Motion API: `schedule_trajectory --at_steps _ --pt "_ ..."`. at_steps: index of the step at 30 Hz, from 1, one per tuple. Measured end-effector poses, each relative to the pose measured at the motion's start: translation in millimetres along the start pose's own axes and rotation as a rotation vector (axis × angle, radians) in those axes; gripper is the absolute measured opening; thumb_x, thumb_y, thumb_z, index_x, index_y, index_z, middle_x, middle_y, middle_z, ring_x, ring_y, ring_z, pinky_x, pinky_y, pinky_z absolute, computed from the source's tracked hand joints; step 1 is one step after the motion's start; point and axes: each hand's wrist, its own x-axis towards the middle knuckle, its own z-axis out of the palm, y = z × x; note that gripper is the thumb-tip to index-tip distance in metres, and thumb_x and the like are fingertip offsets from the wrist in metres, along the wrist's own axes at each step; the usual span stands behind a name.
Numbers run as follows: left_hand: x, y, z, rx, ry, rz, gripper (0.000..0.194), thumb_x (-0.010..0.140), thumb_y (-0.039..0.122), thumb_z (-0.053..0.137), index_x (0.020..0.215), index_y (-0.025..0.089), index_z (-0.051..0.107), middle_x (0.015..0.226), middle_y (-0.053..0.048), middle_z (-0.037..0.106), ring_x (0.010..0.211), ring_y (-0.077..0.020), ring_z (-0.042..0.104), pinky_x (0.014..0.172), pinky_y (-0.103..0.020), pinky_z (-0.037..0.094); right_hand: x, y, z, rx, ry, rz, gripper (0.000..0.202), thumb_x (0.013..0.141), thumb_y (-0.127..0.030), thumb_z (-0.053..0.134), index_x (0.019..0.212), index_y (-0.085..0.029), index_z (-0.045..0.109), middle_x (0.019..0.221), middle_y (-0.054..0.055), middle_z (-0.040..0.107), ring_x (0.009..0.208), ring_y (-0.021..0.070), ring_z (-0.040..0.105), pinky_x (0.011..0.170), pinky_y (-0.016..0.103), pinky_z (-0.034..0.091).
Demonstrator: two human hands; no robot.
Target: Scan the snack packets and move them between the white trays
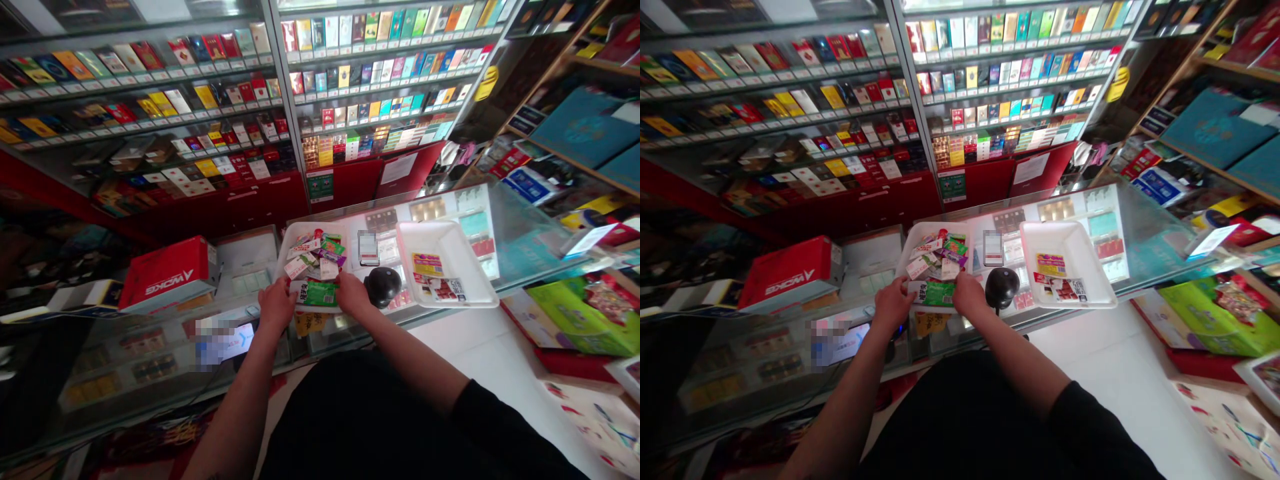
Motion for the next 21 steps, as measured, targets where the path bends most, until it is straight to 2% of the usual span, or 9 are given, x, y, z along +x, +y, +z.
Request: schedule_trajectory --at_steps 2,4,6,8,11,16,21 --pt "3 -1 -4.3 -0.068 -0.024 0.011 0.037 0.085 0.025 0.062 0.122 0.020 0.067 0.106 -0.009 0.077 0.102 -0.0278 0.068 0.094 -0.039 0.046 2 3 -2 0.029 -0.002 -0.023 0.024 0.086 -0.011 0.058 0.104 -0.018 0.072 0.111 0.012 0.075 0.105 0.0258 0.069 0.085 0.032 0.048" --pt "6 0 -10.1 -0.132 -0.056 0.033 0.025 0.086 0.028 0.061 0.106 0.022 0.072 0.102 -0.007 0.077 0.096 -0.0250 0.069 0.087 -0.035 0.047 4 6 -8 0.048 0.008 -0.048 0.023 0.086 -0.011 0.058 0.100 -0.019 0.075 0.109 0.011 0.075 0.105 0.0248 0.069 0.088 0.032 0.048" --pt "8 2 -16.8 -0.179 -0.065 0.050 0.018 0.086 0.032 0.060 0.093 0.022 0.073 0.096 -0.004 0.077 0.092 -0.0238 0.069 0.083 -0.033 0.046 6 8 -18 0.076 0.030 -0.076 0.022 0.085 -0.012 0.059 0.096 -0.020 0.076 0.107 0.010 0.076 0.103 0.0234 0.069 0.090 0.031 0.047" --pt "10 7 -23.0 -0.220 -0.042 0.056 0.017 0.085 0.035 0.061 0.088 0.023 0.073 0.093 -0.003 0.077 0.090 -0.0234 0.069 0.082 -0.033 0.046 8 10 -31 0.116 0.055 -0.111 0.020 0.085 -0.012 0.060 0.093 -0.020 0.077 0.102 0.007 0.077 0.099 0.0219 0.069 0.089 0.030 0.047" --pt "15 18 -28.8 -0.314 0.009 0.079 0.021 0.083 0.036 0.064 0.097 0.023 0.074 0.095 -0.002 0.077 0.090 -0.0226 0.069 0.083 -0.032 0.048 10 14 -56 0.193 0.122 -0.168 0.021 0.084 -0.011 0.061 0.094 -0.021 0.077 0.096 0.003 0.078 0.093 0.0196 0.070 0.087 0.028 0.048" --pt "25 42 -28.2 -0.428 0.097 0.149 0.043 0.084 0.030 0.064 0.126 0.023 0.066 0.102 -0.001 0.078 0.095 -0.0218 0.071 0.092 -0.034 0.051 14 28 -96 0.261 0.217 -0.175 0.036 0.085 -0.011 0.061 0.115 -0.024 0.073 0.097 -0.001 0.078 0.091 0.0176 0.070 0.087 0.028 0.050" --pt "37 68 -22.2 -0.456 0.133 0.245 0.048 0.086 0.027 0.063 0.134 0.023 0.062 0.102 -0.001 0.078 0.105 -0.0222 0.071 0.099 -0.036 0.051 17 49 -122 0.233 0.247 -0.183 0.037 0.088 -0.013 0.060 0.120 -0.025 0.072 0.103 0.000 0.078 0.100 0.0198 0.069 0.096 0.032 0.049"
